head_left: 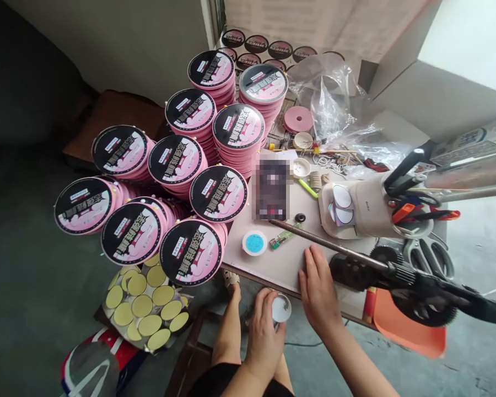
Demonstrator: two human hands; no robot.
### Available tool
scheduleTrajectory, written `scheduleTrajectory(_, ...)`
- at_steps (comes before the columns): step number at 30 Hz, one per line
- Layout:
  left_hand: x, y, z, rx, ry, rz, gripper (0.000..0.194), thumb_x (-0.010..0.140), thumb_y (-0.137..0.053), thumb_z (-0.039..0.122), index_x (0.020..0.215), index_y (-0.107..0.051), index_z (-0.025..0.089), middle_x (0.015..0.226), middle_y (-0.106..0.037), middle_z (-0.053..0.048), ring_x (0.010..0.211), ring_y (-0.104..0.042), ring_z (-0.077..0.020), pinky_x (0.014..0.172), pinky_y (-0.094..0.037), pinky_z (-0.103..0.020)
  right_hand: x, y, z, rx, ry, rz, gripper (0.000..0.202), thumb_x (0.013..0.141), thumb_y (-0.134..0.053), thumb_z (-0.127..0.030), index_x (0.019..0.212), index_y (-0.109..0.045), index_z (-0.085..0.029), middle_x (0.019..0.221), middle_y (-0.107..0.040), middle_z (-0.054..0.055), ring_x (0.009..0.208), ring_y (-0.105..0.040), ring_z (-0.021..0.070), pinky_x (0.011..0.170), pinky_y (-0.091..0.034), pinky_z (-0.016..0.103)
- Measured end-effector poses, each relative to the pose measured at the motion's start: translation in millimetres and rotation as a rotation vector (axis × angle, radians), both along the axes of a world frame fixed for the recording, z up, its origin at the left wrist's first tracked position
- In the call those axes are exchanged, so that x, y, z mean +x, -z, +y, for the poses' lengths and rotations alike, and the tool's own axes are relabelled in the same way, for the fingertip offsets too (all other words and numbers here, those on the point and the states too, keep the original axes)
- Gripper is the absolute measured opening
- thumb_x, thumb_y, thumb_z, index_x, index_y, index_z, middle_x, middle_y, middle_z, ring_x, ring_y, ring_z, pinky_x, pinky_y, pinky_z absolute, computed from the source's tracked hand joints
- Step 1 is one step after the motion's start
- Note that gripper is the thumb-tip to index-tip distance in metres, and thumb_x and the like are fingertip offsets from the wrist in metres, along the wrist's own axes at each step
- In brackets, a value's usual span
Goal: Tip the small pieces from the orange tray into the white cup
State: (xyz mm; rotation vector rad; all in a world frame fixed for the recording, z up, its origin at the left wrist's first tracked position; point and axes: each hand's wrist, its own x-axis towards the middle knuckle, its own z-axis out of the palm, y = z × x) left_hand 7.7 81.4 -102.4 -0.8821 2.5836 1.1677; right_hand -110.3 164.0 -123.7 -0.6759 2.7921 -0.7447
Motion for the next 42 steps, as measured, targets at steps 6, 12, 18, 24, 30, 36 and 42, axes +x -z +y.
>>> scheduleTrajectory(6,-3,-0.4,15,0.104,-0.138,0.01,0.052,0.066,-0.047,-0.005,0.113,-0.044,0.016,0.117,-0.054,-0.013,0.115,-0.049,-0.0238,0.098,-0.044,-0.05,16,-1.6,6,0.023,-0.071,0.037,0.055,0.088,-0.03,-0.019,0.14,-0.01,-0.018,0.135,-0.037,0.021,0.128,-0.032,0.0295,0.094,-0.043,0.054)
scheduleTrajectory(12,-4,-2.6,28,0.121,-0.281,0.024,0.047,0.07,-0.049,-0.001,0.112,-0.043,0.019,0.117,-0.052,-0.011,0.113,-0.048,-0.0228,0.097,-0.042,-0.05,17,-2.4,11,0.003,-0.065,-0.043,0.049,0.089,-0.029,-0.018,0.137,-0.022,-0.013,0.136,-0.038,0.02,0.128,-0.032,0.0266,0.098,-0.041,0.051)
scheduleTrajectory(18,-22,-12.7,34,0.11,-0.398,0.015,0.036,0.075,-0.053,0.008,0.108,-0.046,0.021,0.112,-0.053,-0.009,0.108,-0.05,-0.0235,0.092,-0.044,-0.046,18,-2.9,18,-0.026,-0.091,-0.084,0.046,0.089,-0.028,-0.02,0.135,-0.026,-0.015,0.136,-0.039,0.019,0.129,-0.033,0.0256,0.098,-0.042,0.052)
scheduleTrajectory(24,-31,-16.8,35,0.126,-0.445,0.025,0.026,0.08,-0.05,0.017,0.105,-0.048,0.017,0.106,-0.053,-0.011,0.102,-0.052,-0.0236,0.089,-0.044,-0.044,26,-12.7,20,-0.033,-0.156,-0.091,0.048,0.089,-0.034,-0.03,0.133,-0.03,-0.009,0.136,-0.04,0.021,0.128,-0.034,0.0286,0.094,-0.045,0.051)
scheduleTrajectory(30,-21,-10.2,29,0.17,-0.375,0.026,0.038,0.077,-0.039,0.005,0.111,-0.047,0.021,0.111,-0.05,-0.009,0.107,-0.049,-0.0197,0.093,-0.042,-0.041,60,-27.3,42,-0.093,-0.293,-0.159,0.05,0.088,-0.039,-0.03,0.136,-0.028,-0.018,0.134,-0.046,0.014,0.12,-0.046,0.0245,0.089,-0.05,0.04)
scheduleTrajectory(36,-22,-7.5,26,0.162,-0.359,0.058,0.036,0.075,-0.044,0.004,0.108,-0.048,0.019,0.107,-0.052,-0.01,0.105,-0.05,-0.0214,0.092,-0.043,-0.043,77,-33.4,57,-0.213,-0.29,-0.259,0.045,0.088,-0.039,-0.029,0.132,-0.035,-0.022,0.13,-0.05,0.01,0.117,-0.049,0.0212,0.09,-0.048,0.036)
scheduleTrajectory(42,-19,-12.5,26,0.209,-0.365,0.016,0.047,0.067,-0.052,-0.001,0.108,-0.046,0.02,0.112,-0.05,-0.009,0.11,-0.047,-0.0228,0.097,-0.04,-0.047,71,-34.0,55,-0.184,0.104,-0.261,0.034,0.088,-0.037,-0.031,0.12,-0.048,-0.022,0.12,-0.059,0.01,0.108,-0.056,0.0232,0.082,-0.055,0.038)
